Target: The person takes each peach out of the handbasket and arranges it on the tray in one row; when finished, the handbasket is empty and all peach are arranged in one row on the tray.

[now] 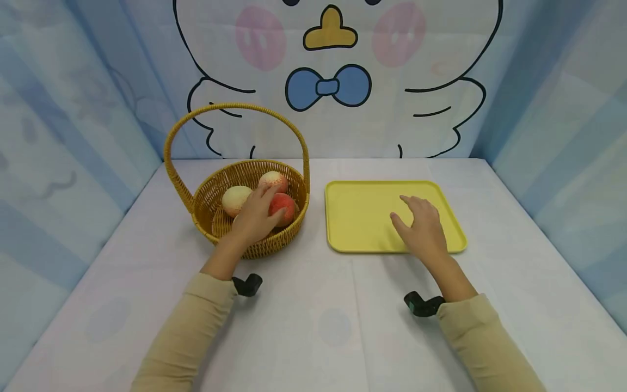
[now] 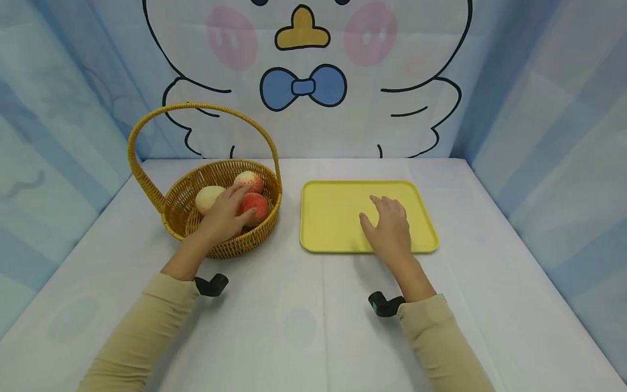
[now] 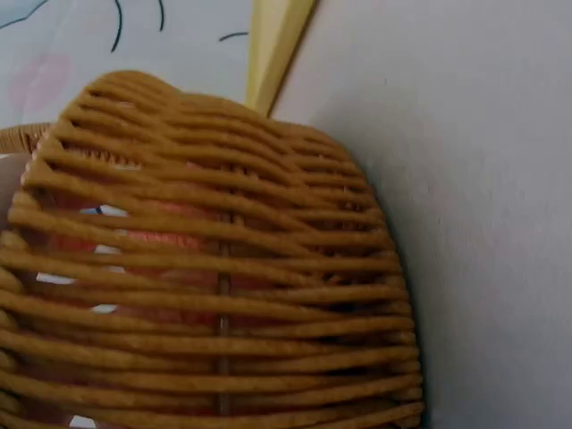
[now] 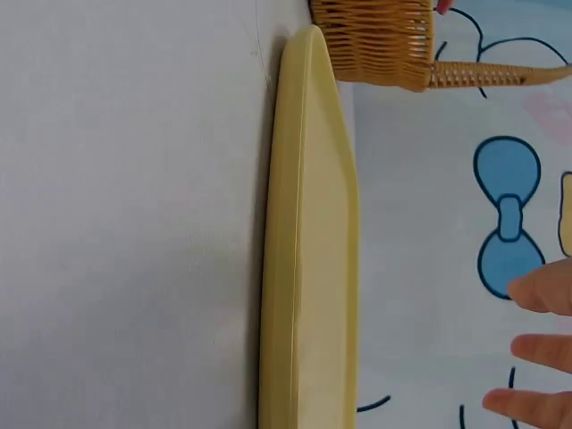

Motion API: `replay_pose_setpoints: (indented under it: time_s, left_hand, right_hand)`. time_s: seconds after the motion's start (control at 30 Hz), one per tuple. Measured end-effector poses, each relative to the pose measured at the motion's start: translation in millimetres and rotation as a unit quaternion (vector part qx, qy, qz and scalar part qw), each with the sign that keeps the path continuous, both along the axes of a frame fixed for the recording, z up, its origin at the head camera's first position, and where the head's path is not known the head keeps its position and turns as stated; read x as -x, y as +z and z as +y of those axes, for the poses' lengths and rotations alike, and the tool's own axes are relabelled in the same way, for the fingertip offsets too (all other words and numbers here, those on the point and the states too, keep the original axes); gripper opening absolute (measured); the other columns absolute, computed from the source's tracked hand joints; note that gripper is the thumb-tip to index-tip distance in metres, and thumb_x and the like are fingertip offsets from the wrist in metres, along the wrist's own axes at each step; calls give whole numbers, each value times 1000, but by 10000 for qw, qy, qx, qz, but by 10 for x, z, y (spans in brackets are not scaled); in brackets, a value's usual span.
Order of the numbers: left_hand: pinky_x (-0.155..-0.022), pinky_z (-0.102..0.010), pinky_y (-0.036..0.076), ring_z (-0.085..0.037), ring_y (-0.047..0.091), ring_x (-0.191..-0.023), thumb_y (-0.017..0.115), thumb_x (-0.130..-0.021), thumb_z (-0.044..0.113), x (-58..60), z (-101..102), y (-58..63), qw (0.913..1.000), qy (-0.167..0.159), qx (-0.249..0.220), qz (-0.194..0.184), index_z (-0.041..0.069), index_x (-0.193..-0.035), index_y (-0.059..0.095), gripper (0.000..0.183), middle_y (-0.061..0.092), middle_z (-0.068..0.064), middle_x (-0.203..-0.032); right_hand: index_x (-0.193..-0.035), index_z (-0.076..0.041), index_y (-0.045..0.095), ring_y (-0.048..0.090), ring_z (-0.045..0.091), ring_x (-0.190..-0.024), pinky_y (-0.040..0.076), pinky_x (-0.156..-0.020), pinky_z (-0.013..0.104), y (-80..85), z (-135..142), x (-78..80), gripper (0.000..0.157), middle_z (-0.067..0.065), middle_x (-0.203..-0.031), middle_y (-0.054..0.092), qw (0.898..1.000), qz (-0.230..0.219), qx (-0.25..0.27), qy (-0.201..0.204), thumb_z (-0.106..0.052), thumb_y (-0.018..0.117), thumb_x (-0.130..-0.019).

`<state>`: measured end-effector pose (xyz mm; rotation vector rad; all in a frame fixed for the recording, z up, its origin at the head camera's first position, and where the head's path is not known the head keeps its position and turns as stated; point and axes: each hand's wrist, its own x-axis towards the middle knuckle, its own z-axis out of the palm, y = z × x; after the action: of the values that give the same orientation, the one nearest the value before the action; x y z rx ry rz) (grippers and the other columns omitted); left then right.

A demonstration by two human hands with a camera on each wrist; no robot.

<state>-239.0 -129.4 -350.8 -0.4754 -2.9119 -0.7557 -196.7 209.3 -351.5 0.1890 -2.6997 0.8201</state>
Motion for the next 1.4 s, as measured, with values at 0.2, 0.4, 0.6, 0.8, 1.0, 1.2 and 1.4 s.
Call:
replay_pose_setpoints:
  time_s: [0.2, 0.4, 0.6, 0.8, 1.0, 1.2, 1.4]
  left_hand:
    - [-101, -51, 27, -37, 28, -129, 57, -91, 26, 78, -38, 0, 9993, -236, -192, -221, 4, -140, 34, 59, 28, -24, -141]
    - [-103, -49, 26, -35, 24, -131, 57, -91, 26, 154, -20, 49, 9972, -335, 11, -663, 3, -141, 32, 60, 25, -23, -144]
    - [-100, -45, 31, -31, 35, -124, 55, -91, 27, 239, 24, 105, 9947, -533, 265, -837, 4, -140, 34, 57, 31, -19, -140]
    - [-99, -44, 33, -30, 35, -123, 55, -90, 24, 289, 72, 180, 9918, -605, 584, -964, 3, -137, 38, 55, 34, -19, -138]
    - [-97, -45, 34, -31, 40, -120, 56, -89, 24, 338, 101, 226, 9884, -603, 926, -1046, 2, -136, 40, 54, 36, -21, -137]
    - [-97, -45, 35, -31, 43, -118, 58, -87, 25, 350, 110, 244, 9849, -609, 1062, -1226, 2, -137, 39, 58, 36, -20, -136]
    - [-94, -42, 37, -29, 46, -112, 60, -84, 22, 346, 93, 291, 9827, -663, 1201, -1242, 1, -134, 42, 58, 41, -19, -132]
  right_hand:
    - [-123, 4, 54, 42, 42, -117, 33, -93, 55, 16, 269, -24, 40, 26, -123, 50, 9958, 324, 761, -387, -18, 58, -90]
    - [-121, 3, 56, 49, 36, -111, 41, -91, 43, -21, 627, -37, 39, 21, -122, 54, 9838, 100, 1468, -1026, -22, 56, -91]
    - [-124, -11, 59, 53, 22, -102, 44, -70, 14, -530, 1267, 214, 52, 9, -117, 59, 9691, -356, 1615, -1829, -47, 55, -87]
    - [-128, -12, 55, 51, 25, -107, 44, -78, 30, -892, 1642, 352, 64, 10, -121, 56, 9603, -877, 1551, -2147, -58, 49, -84]
    - [-131, -5, 50, 47, 27, -111, 44, -78, 29, -682, 1508, 157, 61, 15, -127, 50, 9448, -1480, 1804, -2302, -48, 49, -89]
    - [-133, 1, 46, 51, -3, -75, 45, -63, 11, -403, 1271, -112, 53, 12, -121, 50, 9142, -1951, 2676, -2336, -31, 52, -91]
    - [-132, 1, 46, 49, -8, -69, 43, -58, 10, -441, 1264, -109, 53, 10, -120, 49, 8962, -2081, 3015, -2501, -30, 54, -90]
